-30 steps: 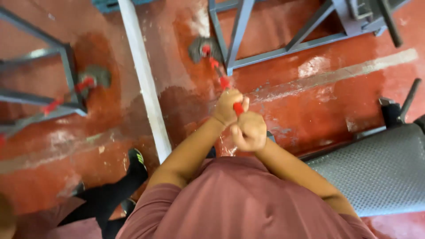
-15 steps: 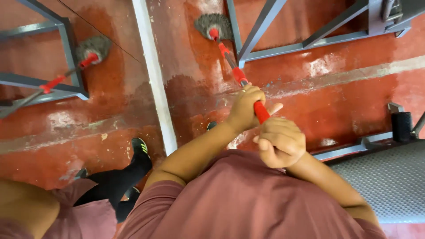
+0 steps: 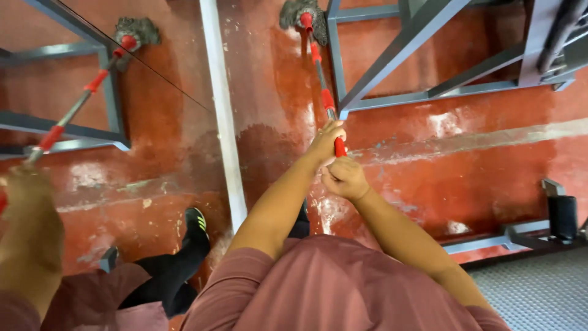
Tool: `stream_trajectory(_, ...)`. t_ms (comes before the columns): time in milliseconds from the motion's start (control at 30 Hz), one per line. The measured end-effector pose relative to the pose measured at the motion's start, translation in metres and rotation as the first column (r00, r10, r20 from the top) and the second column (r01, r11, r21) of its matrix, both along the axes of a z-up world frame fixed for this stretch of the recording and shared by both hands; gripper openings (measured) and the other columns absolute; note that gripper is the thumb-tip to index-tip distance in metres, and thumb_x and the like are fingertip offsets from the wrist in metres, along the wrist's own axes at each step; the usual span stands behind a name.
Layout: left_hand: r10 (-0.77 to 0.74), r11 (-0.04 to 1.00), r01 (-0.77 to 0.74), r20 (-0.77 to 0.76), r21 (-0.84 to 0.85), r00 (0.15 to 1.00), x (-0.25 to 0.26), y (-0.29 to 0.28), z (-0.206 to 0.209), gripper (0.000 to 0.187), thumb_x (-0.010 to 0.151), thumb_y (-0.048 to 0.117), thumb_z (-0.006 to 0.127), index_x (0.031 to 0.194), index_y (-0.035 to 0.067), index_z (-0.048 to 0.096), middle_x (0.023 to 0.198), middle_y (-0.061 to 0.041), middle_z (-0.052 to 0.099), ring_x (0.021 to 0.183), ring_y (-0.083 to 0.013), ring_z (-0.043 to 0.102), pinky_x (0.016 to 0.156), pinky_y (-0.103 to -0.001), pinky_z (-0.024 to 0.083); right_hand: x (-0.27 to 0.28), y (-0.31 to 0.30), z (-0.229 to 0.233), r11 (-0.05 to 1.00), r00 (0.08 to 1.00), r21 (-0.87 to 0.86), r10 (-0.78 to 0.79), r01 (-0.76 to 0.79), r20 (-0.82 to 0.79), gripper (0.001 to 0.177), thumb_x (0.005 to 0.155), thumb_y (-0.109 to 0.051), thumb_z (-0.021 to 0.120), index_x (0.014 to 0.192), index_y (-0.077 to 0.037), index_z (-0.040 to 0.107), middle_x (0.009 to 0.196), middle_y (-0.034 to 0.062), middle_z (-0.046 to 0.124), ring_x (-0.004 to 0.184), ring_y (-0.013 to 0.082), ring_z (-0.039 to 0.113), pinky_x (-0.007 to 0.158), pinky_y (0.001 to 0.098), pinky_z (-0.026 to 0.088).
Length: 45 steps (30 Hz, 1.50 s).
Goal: Mopping the floor in a gym weight training area.
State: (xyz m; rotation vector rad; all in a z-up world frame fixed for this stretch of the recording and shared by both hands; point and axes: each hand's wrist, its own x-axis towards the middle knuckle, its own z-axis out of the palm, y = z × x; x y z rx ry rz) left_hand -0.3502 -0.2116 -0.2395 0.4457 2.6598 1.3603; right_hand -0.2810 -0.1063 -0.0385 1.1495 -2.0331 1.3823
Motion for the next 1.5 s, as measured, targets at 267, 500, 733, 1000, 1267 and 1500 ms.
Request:
stream_trajectory(267, 0.074, 0.991, -0.048, -0.206, 0.125, 0.976, 0.033, 0.016, -0.001, 0.046, 0.075, 0.042, 0.088, 0.095, 0.018, 0.054, 0.134, -0.016, 0.058, 0.129, -0.0549, 0.049, 0.106, -0.065, 0.044, 0.033, 0.014, 0.012, 0.999, 0.993, -0.032, -0.023, 0.027, 0.116, 0.048, 0.097, -0.009, 0.065, 0.055, -0.010, 0.041, 0.048, 0.0096, 0.042, 0.040, 0.0327, 0.046, 0.042, 0.0391, 0.039)
stream_trajectory(500, 0.202, 0.977, -0.181, -0.239, 0.108, 0.950, 0.146, 0.074, 0.037, 0.041, 0.083, 0.047, 0.084, 0.100, 0.021, 0.056, 0.137, -0.012, 0.059, 0.130, -0.0490, 0.053, 0.109, -0.057, 0.044, 0.130, 0.076, 0.031, 1.000, 0.985, -0.002, -0.031, 0.031, 0.170, 0.047, 0.096, -0.012, 0.066, 0.055, -0.015, 0.043, 0.047, 0.0063, 0.043, 0.039, 0.0312, 0.047, 0.040, 0.0390, 0.039)
stream_trajectory(733, 0.245, 0.964, -0.224, -0.147, 0.147, 0.958, 0.241, 0.143, 0.157, 0.038, 0.085, 0.035, 0.082, 0.099, 0.017, 0.053, 0.136, -0.014, 0.058, 0.135, -0.0463, 0.048, 0.106, -0.073, 0.034, 0.210, 0.159, 0.097, 0.997, 0.963, -0.078, 0.022, -0.001, 0.268, 0.045, 0.097, -0.013, 0.067, 0.054, -0.014, 0.051, 0.048, 0.0068, 0.047, 0.039, 0.0303, 0.049, 0.040, 0.0354, 0.040)
stream_trajectory(1000, 0.197, 0.976, -0.166, -0.240, 0.143, 0.951, 0.302, 0.209, 0.232, 0.050, 0.058, 0.033, 0.087, 0.087, 0.024, 0.048, 0.103, 0.002, 0.059, 0.116, -0.0266, 0.061, 0.118, -0.073, 0.020, 0.271, 0.221, 0.221, 0.981, 0.953, -0.194, 0.054, 0.005, 0.299, 0.039, 0.100, -0.012, 0.059, 0.061, -0.010, 0.062, 0.056, 0.0031, 0.060, 0.045, 0.0201, 0.054, 0.048, 0.0332, 0.049)
stream_trajectory(1267, 0.202, 0.932, -0.016, -0.483, 0.363, 0.852, 0.306, 0.199, 0.279, 0.028, 0.077, 0.036, 0.071, 0.065, 0.025, 0.049, 0.060, 0.003, 0.051, 0.058, -0.0224, 0.058, 0.062, -0.034, 0.049, 0.276, 0.203, 0.218, 0.964, 0.991, -0.231, 0.123, -0.131, -0.048, 0.035, 0.098, -0.014, 0.054, 0.069, -0.001, 0.069, 0.052, 0.0087, 0.056, 0.039, 0.0241, 0.054, 0.041, 0.0374, 0.052)
stream_trajectory(1500, 0.309, 0.890, -0.004, -0.596, 0.456, 0.741, 0.265, 0.171, 0.301, 0.039, 0.092, 0.019, 0.064, 0.060, 0.017, 0.042, 0.052, -0.003, 0.043, 0.047, -0.0267, 0.051, 0.051, -0.036, 0.047, 0.235, 0.175, 0.204, 0.946, 0.974, -0.253, 0.171, -0.205, -0.150, 0.038, 0.098, -0.020, 0.052, 0.069, -0.002, 0.070, 0.050, 0.0058, 0.054, 0.038, 0.0211, 0.051, 0.041, 0.0357, 0.050)
